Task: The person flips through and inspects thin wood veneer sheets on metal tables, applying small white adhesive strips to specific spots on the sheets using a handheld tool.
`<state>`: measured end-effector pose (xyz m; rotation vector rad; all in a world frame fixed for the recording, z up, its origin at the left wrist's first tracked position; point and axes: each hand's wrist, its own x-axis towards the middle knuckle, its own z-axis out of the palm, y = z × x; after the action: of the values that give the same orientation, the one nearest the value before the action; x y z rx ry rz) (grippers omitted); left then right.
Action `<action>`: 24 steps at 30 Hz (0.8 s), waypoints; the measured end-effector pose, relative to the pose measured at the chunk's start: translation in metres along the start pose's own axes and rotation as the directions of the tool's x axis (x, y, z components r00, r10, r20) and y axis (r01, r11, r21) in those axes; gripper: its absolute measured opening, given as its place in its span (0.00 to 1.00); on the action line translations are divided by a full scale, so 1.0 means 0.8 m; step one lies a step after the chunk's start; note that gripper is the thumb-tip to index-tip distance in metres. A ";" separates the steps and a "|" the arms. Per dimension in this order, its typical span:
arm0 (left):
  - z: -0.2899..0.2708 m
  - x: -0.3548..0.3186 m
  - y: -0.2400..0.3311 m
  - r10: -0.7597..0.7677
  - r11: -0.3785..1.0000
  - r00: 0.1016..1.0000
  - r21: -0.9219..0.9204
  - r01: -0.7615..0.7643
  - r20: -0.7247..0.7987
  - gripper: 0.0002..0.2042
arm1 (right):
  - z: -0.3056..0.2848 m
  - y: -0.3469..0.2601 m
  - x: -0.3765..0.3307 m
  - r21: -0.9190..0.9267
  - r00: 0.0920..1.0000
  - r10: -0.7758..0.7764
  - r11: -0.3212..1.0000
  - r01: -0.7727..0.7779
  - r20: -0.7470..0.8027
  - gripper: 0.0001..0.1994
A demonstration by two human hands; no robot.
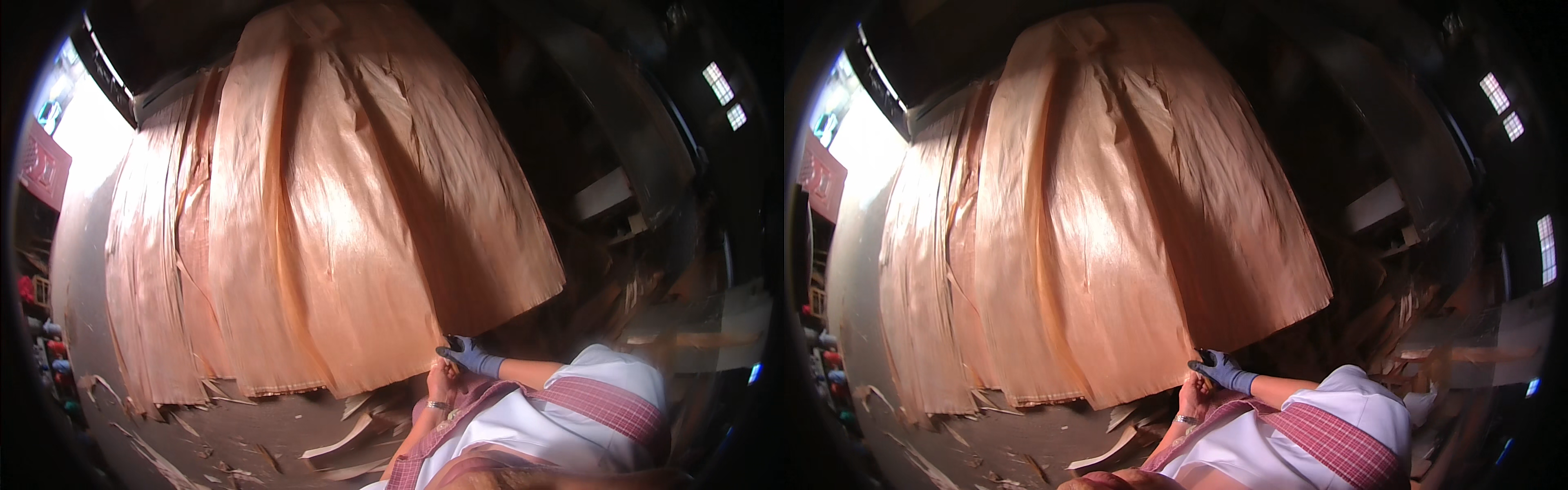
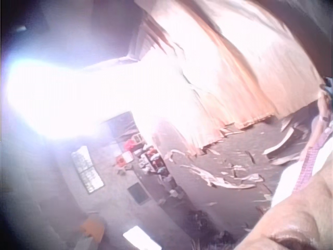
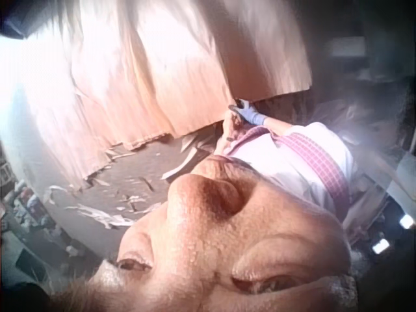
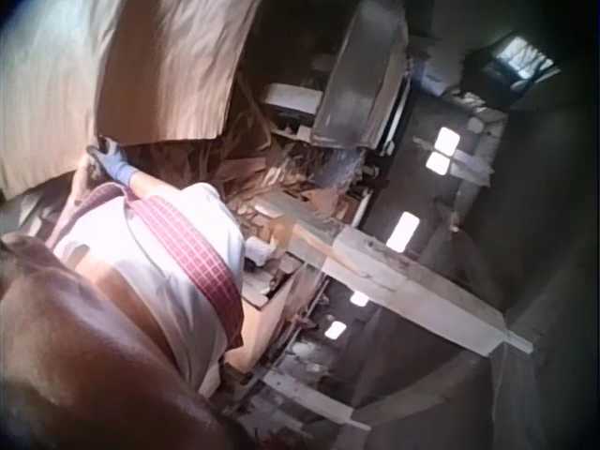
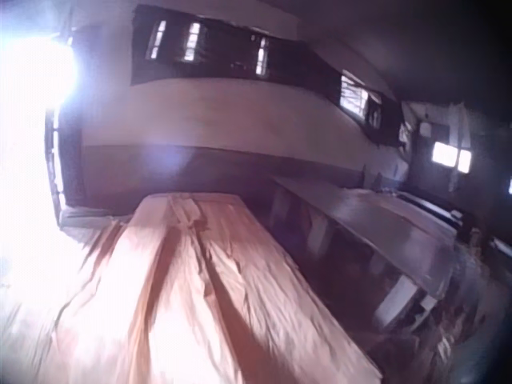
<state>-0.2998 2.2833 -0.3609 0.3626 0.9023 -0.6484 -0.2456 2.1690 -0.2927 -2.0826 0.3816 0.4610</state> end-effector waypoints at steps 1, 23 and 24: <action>0.018 -0.019 0.007 -0.064 0.997 0.997 0.047 0.062 0.035 0.09 | 0.007 0.017 0.002 0.137 0.998 0.053 0.989 -0.049 -0.023 0.31; 0.000 -0.088 0.014 -0.083 0.944 0.995 0.323 0.063 0.048 0.10 | -0.126 0.087 0.011 -0.199 0.875 -0.163 0.977 0.078 -0.456 0.17; -0.001 -0.083 0.006 -0.079 0.934 0.997 0.351 0.066 0.023 0.10 | -0.133 0.086 0.008 -0.217 0.883 -0.186 0.971 0.098 -0.431 0.16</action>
<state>-0.3269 2.3118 -0.3068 0.6370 0.7658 -0.8851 -0.2519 2.0427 -0.2941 -2.3814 0.4609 -0.0872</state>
